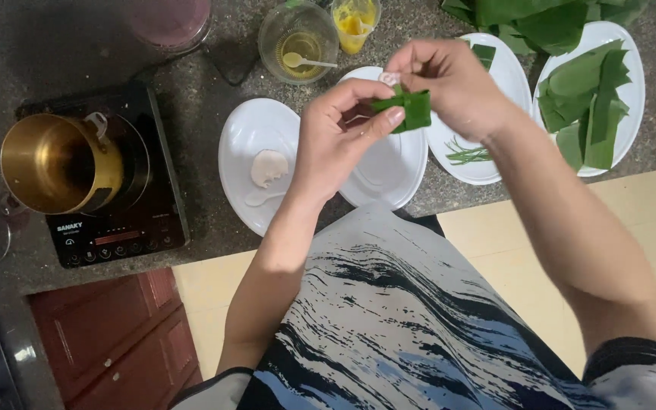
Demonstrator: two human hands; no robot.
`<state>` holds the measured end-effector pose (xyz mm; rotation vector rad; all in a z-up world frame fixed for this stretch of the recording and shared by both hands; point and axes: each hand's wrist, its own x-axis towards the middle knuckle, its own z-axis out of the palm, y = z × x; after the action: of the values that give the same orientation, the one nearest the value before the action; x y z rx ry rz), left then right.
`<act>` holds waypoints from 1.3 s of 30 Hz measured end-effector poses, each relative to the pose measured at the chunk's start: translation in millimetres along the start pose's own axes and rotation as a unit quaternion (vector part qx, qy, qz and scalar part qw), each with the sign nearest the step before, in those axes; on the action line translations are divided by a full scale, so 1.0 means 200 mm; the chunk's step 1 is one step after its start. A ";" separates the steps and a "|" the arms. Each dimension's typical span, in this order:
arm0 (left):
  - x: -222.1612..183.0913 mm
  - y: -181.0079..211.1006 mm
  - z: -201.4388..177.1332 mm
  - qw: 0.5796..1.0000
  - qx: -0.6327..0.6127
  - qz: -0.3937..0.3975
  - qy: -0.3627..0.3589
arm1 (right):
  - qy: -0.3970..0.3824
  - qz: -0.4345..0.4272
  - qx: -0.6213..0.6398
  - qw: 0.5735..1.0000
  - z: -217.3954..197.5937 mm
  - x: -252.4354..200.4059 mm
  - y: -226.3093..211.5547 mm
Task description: Preparing banana leaf strips and wrapping them around small portions of filling to make dumplings.
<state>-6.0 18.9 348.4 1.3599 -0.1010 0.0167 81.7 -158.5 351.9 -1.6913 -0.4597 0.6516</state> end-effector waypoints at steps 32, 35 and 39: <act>0.06 -0.95 0.07 0.942 -0.076 -0.087 0.314 | 0.274 -0.057 -0.185 0.942 0.26 -0.20 0.57; 0.00 -1.36 0.03 0.943 0.022 -0.120 0.311 | 0.292 0.001 -0.113 0.950 0.29 -0.15 0.83; -0.04 -1.51 0.05 0.932 0.074 -0.157 0.317 | 0.276 0.061 -0.050 0.958 0.31 -0.07 1.14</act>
<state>7.6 -54.8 54.9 1.4474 0.6755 0.1965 20.1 -169.3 123.8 -1.9161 0.0114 0.2197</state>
